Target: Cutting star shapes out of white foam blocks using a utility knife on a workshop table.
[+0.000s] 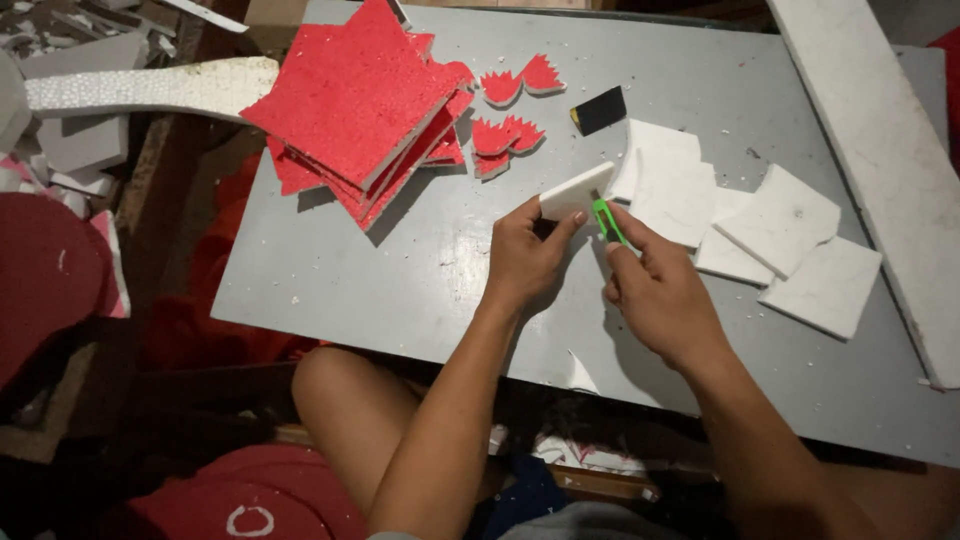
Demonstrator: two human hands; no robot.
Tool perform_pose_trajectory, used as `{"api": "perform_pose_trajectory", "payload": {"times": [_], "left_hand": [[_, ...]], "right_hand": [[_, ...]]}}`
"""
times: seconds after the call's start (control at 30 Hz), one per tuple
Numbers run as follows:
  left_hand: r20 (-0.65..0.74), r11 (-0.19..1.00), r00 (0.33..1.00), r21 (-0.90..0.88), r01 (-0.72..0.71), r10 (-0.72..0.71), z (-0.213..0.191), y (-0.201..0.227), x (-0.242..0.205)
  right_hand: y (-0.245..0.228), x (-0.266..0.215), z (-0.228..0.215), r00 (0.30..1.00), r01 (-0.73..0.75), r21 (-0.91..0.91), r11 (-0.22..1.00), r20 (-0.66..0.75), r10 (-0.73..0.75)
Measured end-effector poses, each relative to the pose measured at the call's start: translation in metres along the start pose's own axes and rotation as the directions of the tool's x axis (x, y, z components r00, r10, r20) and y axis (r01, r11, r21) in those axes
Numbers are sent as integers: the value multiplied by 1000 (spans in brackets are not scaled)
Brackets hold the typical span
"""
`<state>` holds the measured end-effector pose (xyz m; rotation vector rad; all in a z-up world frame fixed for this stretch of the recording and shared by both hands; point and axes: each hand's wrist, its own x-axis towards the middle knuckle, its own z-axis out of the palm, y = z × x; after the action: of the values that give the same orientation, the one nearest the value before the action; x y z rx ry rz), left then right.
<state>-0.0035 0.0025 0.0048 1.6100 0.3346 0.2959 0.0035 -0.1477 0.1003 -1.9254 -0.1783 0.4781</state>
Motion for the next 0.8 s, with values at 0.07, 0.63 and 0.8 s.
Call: {"api": "perform_pose_trajectory", "payload": {"times": [0.07,0.63,0.8], "left_hand": [[0,999,999,-25,-39,39,0,3,-2],[-9,987,990,-73,-141,140,1,-6,0],[-47,988,991,-79,-132,128,2,-5,-1]], "right_hand": [[-3,-3,-2,999,44,-68,997,17,-43],[-4,5,2,1000,-24,38,999,8,23],[-6,-3,2,999,-40,32,999,15,39]]}}
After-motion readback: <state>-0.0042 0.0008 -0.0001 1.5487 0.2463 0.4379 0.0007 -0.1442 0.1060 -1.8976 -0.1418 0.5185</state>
